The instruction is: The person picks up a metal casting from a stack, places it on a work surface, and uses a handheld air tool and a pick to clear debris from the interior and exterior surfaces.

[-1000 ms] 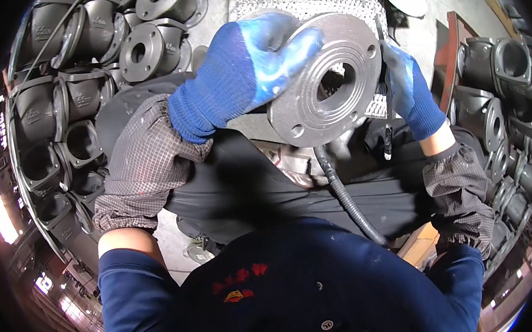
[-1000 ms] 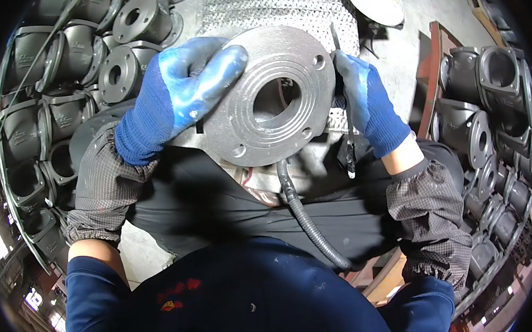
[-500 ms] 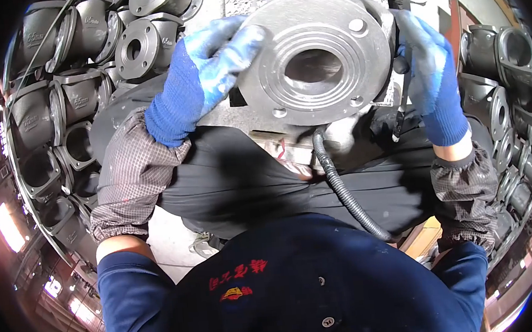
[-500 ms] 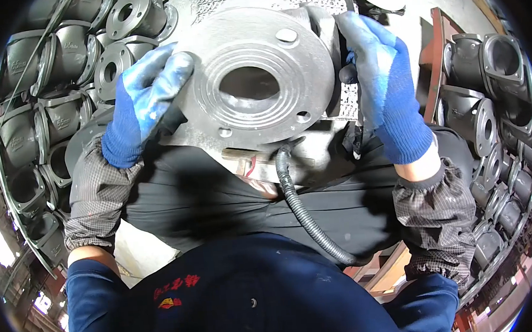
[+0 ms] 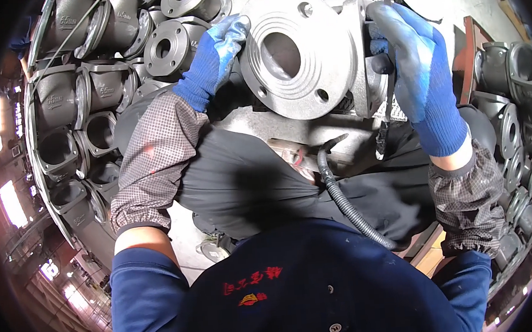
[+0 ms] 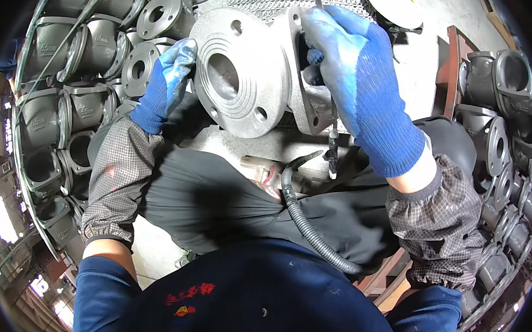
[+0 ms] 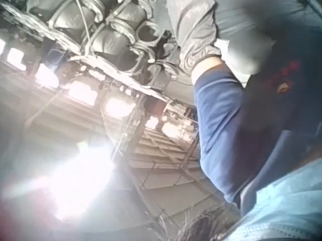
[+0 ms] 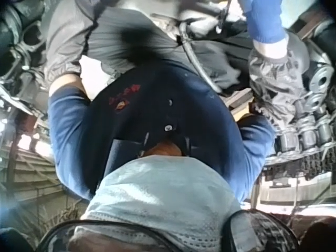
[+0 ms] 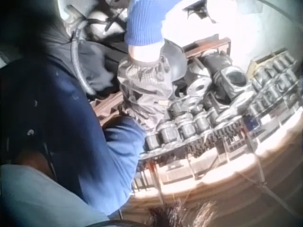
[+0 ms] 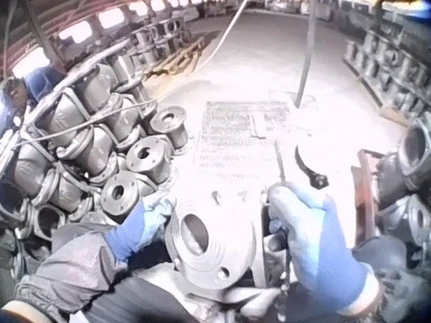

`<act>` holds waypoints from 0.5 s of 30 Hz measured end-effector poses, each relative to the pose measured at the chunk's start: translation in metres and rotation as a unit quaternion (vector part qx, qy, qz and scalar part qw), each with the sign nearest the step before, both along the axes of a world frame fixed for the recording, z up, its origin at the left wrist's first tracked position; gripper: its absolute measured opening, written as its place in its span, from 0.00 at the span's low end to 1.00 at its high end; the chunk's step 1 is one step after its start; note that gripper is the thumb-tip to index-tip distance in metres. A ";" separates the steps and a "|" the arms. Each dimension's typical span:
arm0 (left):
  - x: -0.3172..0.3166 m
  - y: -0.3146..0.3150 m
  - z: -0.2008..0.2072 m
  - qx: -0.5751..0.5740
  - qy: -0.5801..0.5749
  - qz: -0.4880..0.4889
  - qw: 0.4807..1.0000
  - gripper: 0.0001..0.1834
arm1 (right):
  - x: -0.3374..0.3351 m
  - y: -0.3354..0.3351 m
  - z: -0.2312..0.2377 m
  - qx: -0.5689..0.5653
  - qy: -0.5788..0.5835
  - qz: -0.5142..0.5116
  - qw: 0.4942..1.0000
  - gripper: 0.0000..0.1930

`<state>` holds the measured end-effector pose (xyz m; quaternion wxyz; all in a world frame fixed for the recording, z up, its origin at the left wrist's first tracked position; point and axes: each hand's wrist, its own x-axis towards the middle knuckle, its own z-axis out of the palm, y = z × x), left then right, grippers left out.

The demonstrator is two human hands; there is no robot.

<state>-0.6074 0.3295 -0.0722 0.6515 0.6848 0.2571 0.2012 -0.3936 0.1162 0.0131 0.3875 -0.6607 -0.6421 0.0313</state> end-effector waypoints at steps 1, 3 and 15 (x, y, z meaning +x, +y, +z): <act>0.003 -0.001 0.006 0.051 0.019 0.001 0.999 0.16 | 0.003 0.001 -0.001 -0.011 -0.013 -0.004 1.000 0.26; 0.013 0.000 0.020 0.121 0.112 0.055 0.985 0.15 | 0.005 0.003 -0.002 -0.019 -0.005 -0.015 1.000 0.22; 0.043 -0.098 0.068 0.365 0.175 0.001 0.914 0.59 | 0.004 0.009 0.003 -0.069 0.260 0.024 0.963 0.15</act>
